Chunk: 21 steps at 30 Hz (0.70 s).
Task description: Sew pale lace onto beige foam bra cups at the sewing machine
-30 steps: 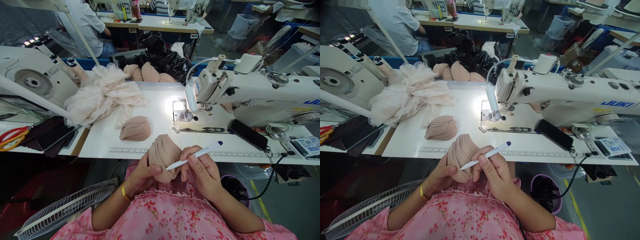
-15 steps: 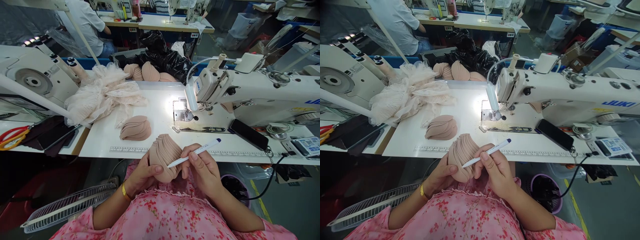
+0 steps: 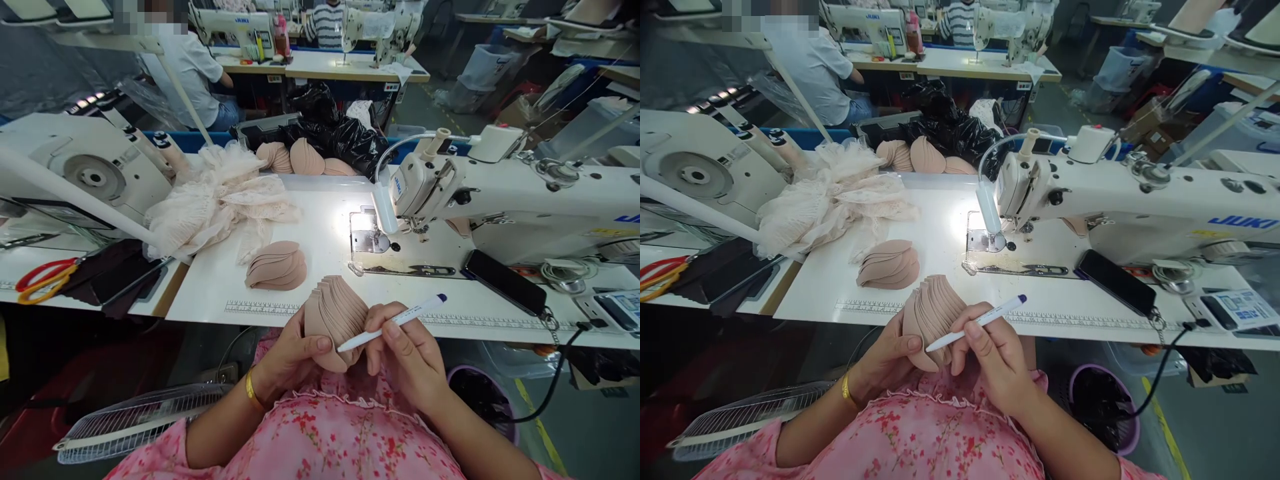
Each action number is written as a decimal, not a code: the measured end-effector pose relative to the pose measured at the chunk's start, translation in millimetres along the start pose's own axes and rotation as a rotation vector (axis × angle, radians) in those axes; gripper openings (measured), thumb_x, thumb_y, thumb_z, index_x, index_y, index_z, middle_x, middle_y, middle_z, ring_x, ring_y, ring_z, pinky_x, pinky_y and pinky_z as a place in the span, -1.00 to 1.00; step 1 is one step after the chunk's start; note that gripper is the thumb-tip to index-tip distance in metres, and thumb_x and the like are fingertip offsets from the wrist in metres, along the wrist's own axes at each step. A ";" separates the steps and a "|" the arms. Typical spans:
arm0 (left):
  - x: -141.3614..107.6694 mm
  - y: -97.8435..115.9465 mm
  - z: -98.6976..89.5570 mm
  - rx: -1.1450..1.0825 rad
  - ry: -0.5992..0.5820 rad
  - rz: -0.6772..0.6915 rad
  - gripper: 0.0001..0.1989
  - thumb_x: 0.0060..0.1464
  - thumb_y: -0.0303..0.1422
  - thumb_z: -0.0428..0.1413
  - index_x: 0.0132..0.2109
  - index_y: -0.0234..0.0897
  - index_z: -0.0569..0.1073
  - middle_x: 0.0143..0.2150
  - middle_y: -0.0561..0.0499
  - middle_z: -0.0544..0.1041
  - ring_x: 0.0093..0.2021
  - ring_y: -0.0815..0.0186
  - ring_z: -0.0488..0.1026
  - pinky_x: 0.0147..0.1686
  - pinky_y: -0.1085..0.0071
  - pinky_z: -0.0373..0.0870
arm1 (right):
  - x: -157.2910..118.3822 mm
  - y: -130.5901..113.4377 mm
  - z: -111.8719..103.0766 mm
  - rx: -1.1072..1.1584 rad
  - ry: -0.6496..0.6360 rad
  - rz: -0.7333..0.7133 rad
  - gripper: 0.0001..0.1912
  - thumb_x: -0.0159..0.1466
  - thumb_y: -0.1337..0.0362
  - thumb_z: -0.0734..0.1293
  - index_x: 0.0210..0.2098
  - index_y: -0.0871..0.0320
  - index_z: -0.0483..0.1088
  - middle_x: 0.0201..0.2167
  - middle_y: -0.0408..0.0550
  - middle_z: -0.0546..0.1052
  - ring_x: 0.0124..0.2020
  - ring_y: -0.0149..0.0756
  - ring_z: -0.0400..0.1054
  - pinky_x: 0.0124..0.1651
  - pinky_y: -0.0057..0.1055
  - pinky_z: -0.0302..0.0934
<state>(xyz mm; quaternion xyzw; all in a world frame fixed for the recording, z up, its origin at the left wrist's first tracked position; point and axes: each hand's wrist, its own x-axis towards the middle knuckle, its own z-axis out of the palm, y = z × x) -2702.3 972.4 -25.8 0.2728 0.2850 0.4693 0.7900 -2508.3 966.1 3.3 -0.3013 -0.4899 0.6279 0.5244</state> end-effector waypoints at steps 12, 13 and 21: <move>162.2 156.3 -50.3 0.697 0.355 0.188 -0.30 -0.14 -0.18 0.48 0.12 -0.36 0.50 0.11 -0.27 0.56 0.10 0.02 0.49 0.05 0.13 0.48 | 22.7 38.1 -47.4 0.032 0.580 0.043 -0.59 0.24 -0.12 0.56 -0.28 0.10 0.56 -0.60 -0.23 0.38 -0.53 -0.41 0.24 -0.36 -0.45 0.15; 173.3 162.8 -56.1 0.725 0.409 0.199 -0.26 -0.14 -0.20 0.48 0.16 -0.36 0.45 0.14 -0.29 0.53 0.12 0.03 0.47 0.07 0.12 0.45 | 22.6 42.5 -51.7 0.031 0.580 0.051 -0.59 0.24 -0.13 0.55 -0.27 0.10 0.56 -0.62 -0.23 0.36 -0.52 -0.41 0.24 -0.36 -0.46 0.15; 121.7 182.8 -73.8 1.364 0.454 0.396 -0.24 0.19 -0.07 0.26 0.40 -0.31 0.26 0.36 -0.28 0.36 0.27 0.00 0.38 0.19 0.06 0.37 | 19.4 54.9 -68.8 0.029 0.555 0.049 -0.61 0.26 -0.12 0.55 -0.25 0.07 0.55 -0.44 -0.20 0.42 -0.51 -0.45 0.25 -0.37 -0.45 0.17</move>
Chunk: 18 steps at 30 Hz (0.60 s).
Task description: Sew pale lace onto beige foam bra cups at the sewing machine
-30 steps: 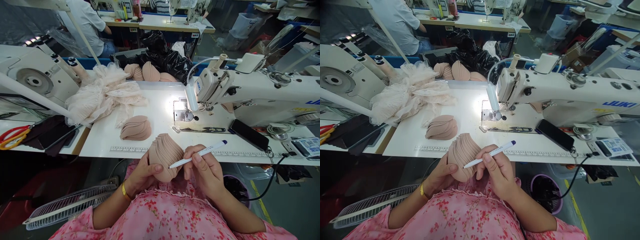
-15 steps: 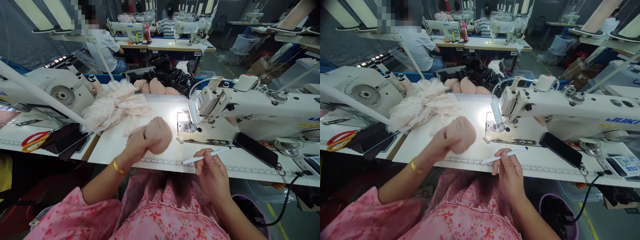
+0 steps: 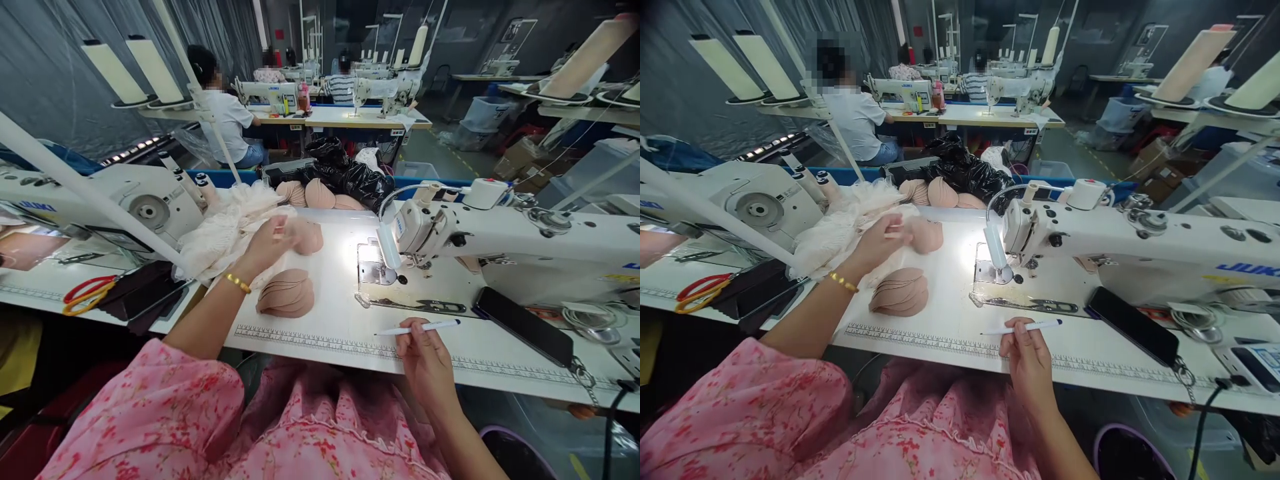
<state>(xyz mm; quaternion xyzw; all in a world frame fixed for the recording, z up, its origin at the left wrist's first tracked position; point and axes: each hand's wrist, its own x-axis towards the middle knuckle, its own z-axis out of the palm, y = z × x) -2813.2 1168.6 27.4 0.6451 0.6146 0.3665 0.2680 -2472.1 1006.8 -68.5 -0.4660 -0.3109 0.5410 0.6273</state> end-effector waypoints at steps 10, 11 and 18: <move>-127.3 -18.1 42.0 0.417 -0.137 0.276 -0.30 0.16 -0.27 0.33 0.40 -0.15 0.34 0.34 -0.21 0.40 0.34 -0.09 0.35 0.36 -0.08 0.30 | -4.7 2.0 40.1 -0.530 -0.389 -0.112 -0.63 0.51 -0.10 0.24 0.12 -0.05 0.42 0.10 -0.01 0.57 0.14 -0.11 0.45 0.25 -0.12 0.30; -131.6 -18.9 47.4 0.386 -0.113 0.301 -0.25 0.14 -0.28 0.36 0.42 -0.12 0.31 0.38 -0.22 0.36 0.38 -0.09 0.30 0.39 -0.09 0.26 | -4.3 1.9 47.2 -0.579 -0.433 -0.138 -0.62 0.52 -0.10 0.22 0.16 -0.05 0.40 0.18 0.00 0.53 0.24 -0.08 0.40 0.34 -0.08 0.24; -130.1 -19.8 38.2 0.226 -0.252 0.219 -0.06 -0.02 -0.21 0.45 0.46 -0.08 0.28 0.34 -0.25 0.42 0.33 -0.26 0.33 0.35 -0.24 0.19 | 9.3 6.9 78.4 -0.689 -0.492 -0.213 -0.51 0.47 -0.07 0.29 0.28 0.01 0.34 0.29 0.11 0.45 0.36 0.03 0.29 0.44 0.10 0.13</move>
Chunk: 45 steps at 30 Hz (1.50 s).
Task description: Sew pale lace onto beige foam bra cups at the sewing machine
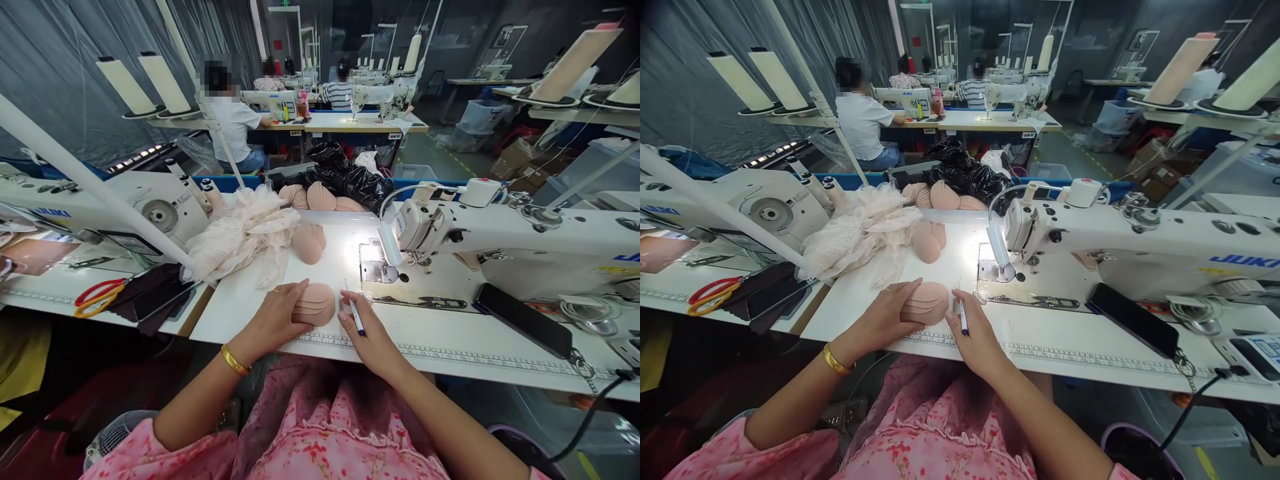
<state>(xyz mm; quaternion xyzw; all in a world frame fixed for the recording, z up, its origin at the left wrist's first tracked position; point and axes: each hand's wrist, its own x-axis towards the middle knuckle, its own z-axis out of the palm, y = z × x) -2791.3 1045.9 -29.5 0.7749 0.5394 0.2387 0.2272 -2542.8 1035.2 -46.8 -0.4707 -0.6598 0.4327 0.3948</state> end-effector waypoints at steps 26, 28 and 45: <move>-33.9 106.1 54.4 -1.742 -0.388 -0.675 -0.57 0.18 -0.21 0.35 0.17 -0.16 0.60 0.12 -0.15 0.64 0.18 -0.02 0.54 0.20 0.14 0.46 | -70.1 -35.8 -53.4 0.346 -0.097 0.129 -0.60 0.35 0.04 0.48 0.14 -0.09 0.46 0.10 -0.08 0.53 0.13 -0.08 0.41 0.24 -0.20 0.27; -33.8 107.1 57.2 -1.759 -0.375 -0.666 -0.60 0.16 -0.22 0.35 0.13 -0.15 0.61 0.08 -0.12 0.65 0.15 -0.01 0.56 0.20 0.14 0.46 | -70.5 -34.6 -50.6 0.393 -0.012 0.124 -0.54 0.35 0.01 0.49 0.19 -0.10 0.43 0.16 -0.05 0.53 0.22 -0.04 0.39 0.33 -0.13 0.24; -28.2 122.2 57.9 -1.708 -0.206 -0.619 -0.45 0.00 -0.24 0.44 0.15 0.01 0.54 0.14 -0.02 0.59 0.23 0.00 0.49 0.25 0.12 0.43 | -56.9 -40.1 -22.9 0.726 0.484 0.204 -0.70 0.43 0.04 0.39 0.11 -0.10 0.42 0.22 -0.05 0.56 0.32 -0.10 0.37 0.34 -0.08 0.24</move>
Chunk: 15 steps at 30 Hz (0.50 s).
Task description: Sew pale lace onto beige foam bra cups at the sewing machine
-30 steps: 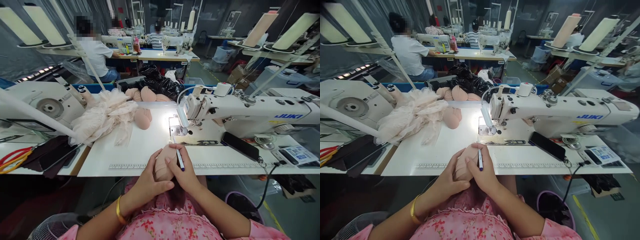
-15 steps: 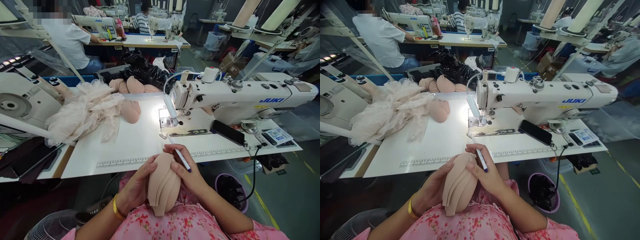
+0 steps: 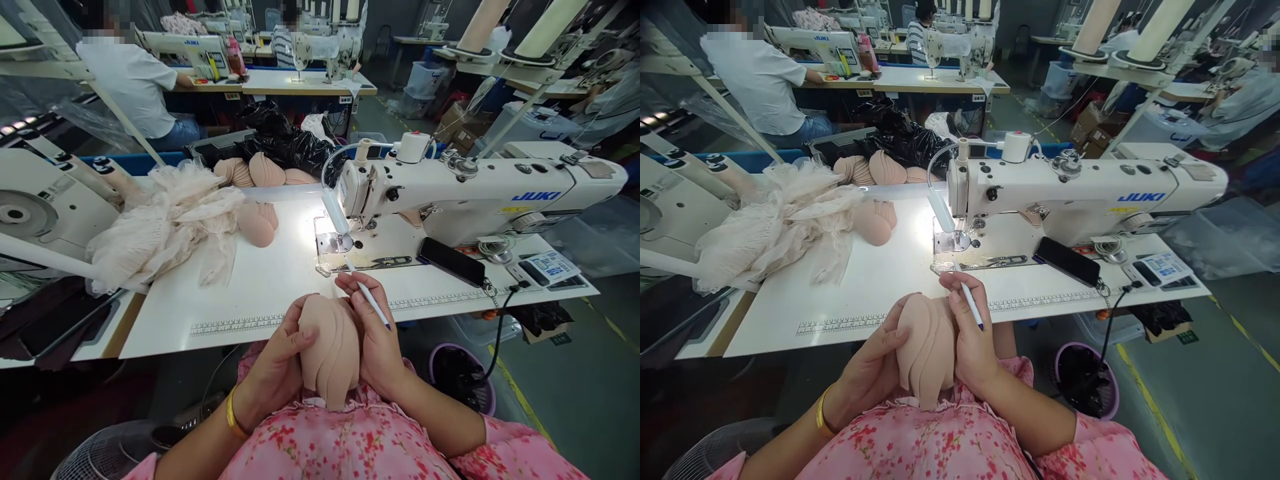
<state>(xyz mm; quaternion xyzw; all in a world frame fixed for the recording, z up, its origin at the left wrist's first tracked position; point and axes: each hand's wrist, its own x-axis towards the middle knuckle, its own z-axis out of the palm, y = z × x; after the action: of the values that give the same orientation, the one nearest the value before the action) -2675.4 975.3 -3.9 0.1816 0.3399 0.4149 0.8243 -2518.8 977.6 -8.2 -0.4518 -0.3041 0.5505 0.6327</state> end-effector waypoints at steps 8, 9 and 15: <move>-1.8 -9.3 -12.9 -0.093 0.009 -0.077 -0.67 0.14 -0.10 0.36 0.01 -0.07 0.63 0.16 -0.03 0.60 0.27 0.00 0.46 0.31 0.12 0.37 | -4.2 3.1 -5.1 -0.082 -0.067 -0.017 -0.76 0.46 0.01 0.36 0.06 -0.09 0.45 0.11 -0.10 0.59 0.13 -0.17 0.45 0.26 -0.16 0.28; -3.2 -10.2 -15.8 -0.106 0.005 -0.094 -0.68 0.12 -0.17 0.37 0.02 -0.04 0.64 0.15 0.00 0.61 0.26 0.02 0.47 0.31 0.14 0.37 | -4.9 5.4 -8.1 -0.077 -0.077 -0.009 -0.75 0.46 0.01 0.35 0.06 -0.09 0.45 0.11 -0.09 0.59 0.15 -0.16 0.44 0.28 -0.16 0.26; -12.3 -12.5 -20.6 -0.122 -0.037 -0.128 -0.46 0.22 -0.08 0.28 0.30 -0.02 0.52 0.26 -0.08 0.56 0.36 -0.06 0.40 0.41 0.01 0.25 | -18.8 23.2 -22.5 0.045 -0.256 0.131 -0.67 0.49 -0.06 0.29 0.14 -0.11 0.43 0.18 -0.05 0.57 0.21 -0.08 0.43 0.34 -0.03 0.25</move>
<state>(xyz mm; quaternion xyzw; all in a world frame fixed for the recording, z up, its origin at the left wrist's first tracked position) -2688.2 958.3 -20.6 0.1168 0.3095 0.3778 0.8648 -2512.6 953.7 -36.4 -0.3824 -0.3396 0.6505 0.5614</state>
